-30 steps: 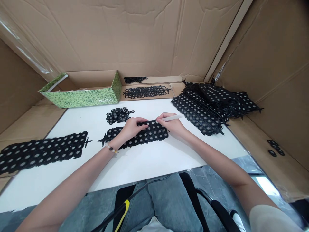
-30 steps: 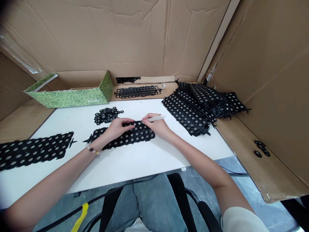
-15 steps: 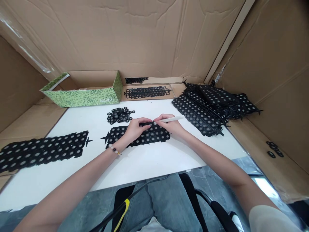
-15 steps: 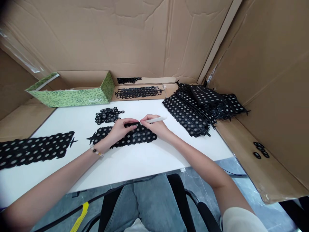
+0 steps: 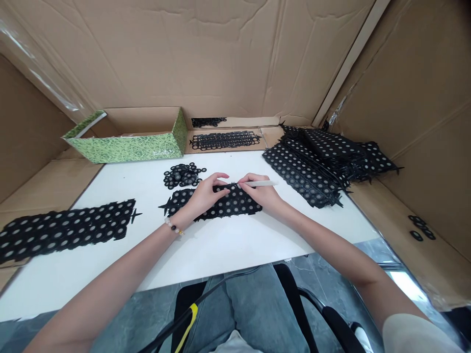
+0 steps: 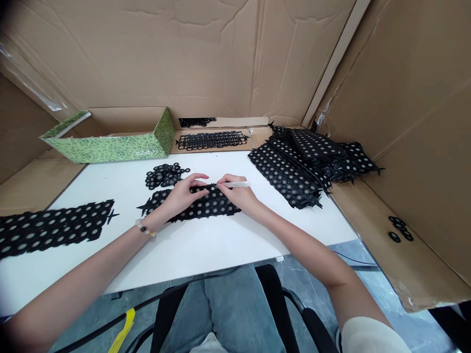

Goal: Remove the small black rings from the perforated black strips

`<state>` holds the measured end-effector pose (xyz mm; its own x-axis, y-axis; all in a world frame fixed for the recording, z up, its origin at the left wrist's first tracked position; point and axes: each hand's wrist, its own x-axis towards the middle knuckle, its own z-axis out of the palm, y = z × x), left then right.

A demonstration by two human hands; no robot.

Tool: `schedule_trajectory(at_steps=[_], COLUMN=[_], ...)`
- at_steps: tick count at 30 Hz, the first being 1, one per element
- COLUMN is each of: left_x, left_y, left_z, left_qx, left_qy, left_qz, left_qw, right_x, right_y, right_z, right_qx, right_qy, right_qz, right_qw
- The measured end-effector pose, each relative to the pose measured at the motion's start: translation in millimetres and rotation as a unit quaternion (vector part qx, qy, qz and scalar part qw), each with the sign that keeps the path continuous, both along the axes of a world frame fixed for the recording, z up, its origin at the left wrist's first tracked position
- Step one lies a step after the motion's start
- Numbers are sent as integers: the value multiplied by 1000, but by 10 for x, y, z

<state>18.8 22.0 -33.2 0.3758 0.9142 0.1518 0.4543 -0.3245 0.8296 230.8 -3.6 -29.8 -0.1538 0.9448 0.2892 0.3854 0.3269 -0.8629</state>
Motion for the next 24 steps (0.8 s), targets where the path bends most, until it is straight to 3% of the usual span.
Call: schedule_trajectory(at_steps=[5,8,14,24], left_x=[-80,-48,31,72], left_y=[56,36,-2,-5], left_z=[11,-25,-70,-137], left_qx=[23,26,11,-33], left_qy=[69,47,19,-88], left_qz=[4,1,7,-23], left_qw=[997,999,1000,995], right_x=[112,75,-7,26], right_y=[64,52,19,61], right_z=[66,68,28,-36], right_qx=[-28,-23,-22,-30], right_qy=[33,58,9,16], right_qz=[55,77,50,54], right_qw=[998,995,998,998])
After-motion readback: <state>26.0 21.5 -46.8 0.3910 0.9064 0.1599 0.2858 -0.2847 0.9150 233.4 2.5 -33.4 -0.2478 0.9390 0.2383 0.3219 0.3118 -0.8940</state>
